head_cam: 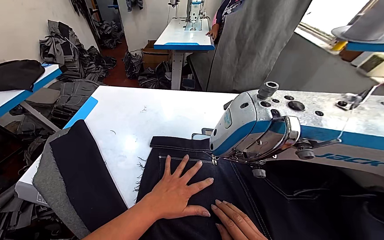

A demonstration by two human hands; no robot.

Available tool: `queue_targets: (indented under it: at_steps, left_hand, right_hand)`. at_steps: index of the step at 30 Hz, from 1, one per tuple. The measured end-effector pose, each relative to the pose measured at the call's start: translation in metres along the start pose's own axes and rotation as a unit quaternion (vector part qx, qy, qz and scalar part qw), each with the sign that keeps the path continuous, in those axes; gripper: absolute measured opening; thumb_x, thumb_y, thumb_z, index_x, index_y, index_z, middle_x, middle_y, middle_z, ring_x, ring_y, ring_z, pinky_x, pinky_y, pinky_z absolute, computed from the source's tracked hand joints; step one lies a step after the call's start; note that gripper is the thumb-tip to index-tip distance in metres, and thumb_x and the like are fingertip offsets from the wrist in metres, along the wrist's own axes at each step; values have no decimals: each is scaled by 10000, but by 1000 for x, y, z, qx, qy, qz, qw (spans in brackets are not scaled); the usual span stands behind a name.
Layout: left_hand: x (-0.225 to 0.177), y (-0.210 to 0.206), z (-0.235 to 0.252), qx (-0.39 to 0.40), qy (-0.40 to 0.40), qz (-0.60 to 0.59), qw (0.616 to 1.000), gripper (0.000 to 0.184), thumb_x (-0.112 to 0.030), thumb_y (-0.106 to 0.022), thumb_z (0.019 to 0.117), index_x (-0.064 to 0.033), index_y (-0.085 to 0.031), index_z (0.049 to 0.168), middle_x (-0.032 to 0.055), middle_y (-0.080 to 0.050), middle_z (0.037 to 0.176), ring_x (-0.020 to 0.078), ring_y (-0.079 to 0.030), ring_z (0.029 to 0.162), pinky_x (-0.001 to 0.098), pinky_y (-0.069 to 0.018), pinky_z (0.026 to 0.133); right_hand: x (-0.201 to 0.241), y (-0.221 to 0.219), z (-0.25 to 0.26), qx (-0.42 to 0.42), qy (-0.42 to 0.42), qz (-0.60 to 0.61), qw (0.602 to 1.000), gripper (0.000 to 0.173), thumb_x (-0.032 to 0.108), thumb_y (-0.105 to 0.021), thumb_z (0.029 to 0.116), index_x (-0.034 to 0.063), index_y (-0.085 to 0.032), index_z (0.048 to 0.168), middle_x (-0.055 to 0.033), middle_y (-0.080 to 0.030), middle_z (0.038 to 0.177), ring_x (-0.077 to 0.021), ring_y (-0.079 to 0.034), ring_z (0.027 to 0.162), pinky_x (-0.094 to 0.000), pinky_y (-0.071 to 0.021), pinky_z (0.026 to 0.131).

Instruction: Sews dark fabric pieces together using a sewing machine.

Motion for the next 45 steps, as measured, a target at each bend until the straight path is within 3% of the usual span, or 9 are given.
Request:
queue_targets:
  at_steps: [5,11,15,19,29,45]
  left_hand:
    - [-3,-2,0,-21,9,28,999,787,-838,-245,919,-458,-245,1608,72,-134,1725,434,17,1574,840,36,1091]
    - [-7,-4,0,-26,33,29,999,792,-846,-244,912,-457,-272,1601,68,-137,1725,422,9,1576,835,35,1097]
    - [-9,-4,1,-40,36,36,998,773,-841,-254,916,-464,-302,1589,47,-152,1724,414,-1,1578,832,29,1097]
    - [-18,-7,1,-45,71,24,996,787,-842,-255,916,-447,-299,1595,81,-157,1720,431,-2,1574,832,31,1098]
    - [-8,-3,-1,-56,39,36,997,779,-845,-269,911,-457,-321,1585,2,-171,1721,391,-17,1583,821,31,1109]
    - [14,8,25,-82,29,36,996,832,-839,-314,904,-372,-361,1591,57,-224,1706,429,-73,1572,840,11,1095]
  right_hand:
    - [-5,4,-6,14,12,-73,997,359,276,-478,1074,149,-665,1353,-36,-665,1389,-233,-584,1340,-559,-317,1183]
    - [-23,8,-10,16,51,-24,998,376,323,-435,1094,187,-648,1372,-10,-648,1415,-198,-563,1367,-454,-390,1181]
    - [-26,10,-10,5,63,-24,998,376,318,-428,1093,193,-660,1362,4,-655,1406,-190,-571,1357,-444,-404,1173]
    - [-41,17,-10,35,102,-7,994,384,316,-396,1102,220,-636,1385,23,-635,1431,-169,-555,1372,-429,-405,1177]
    - [-25,10,-9,13,71,-28,997,377,284,-424,1091,188,-662,1368,7,-655,1407,-189,-581,1345,-436,-408,1166]
    - [-48,7,23,22,70,-29,997,395,298,-416,1081,184,-684,1348,2,-671,1384,-208,-595,1332,-462,-428,1152]
Point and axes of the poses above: each hand's wrist, its own z-axis towards the middle knuckle, its own y-axis out of the back of the hand, x = y × z, the point moved 8 cm from there along z, towards the middle knuckle
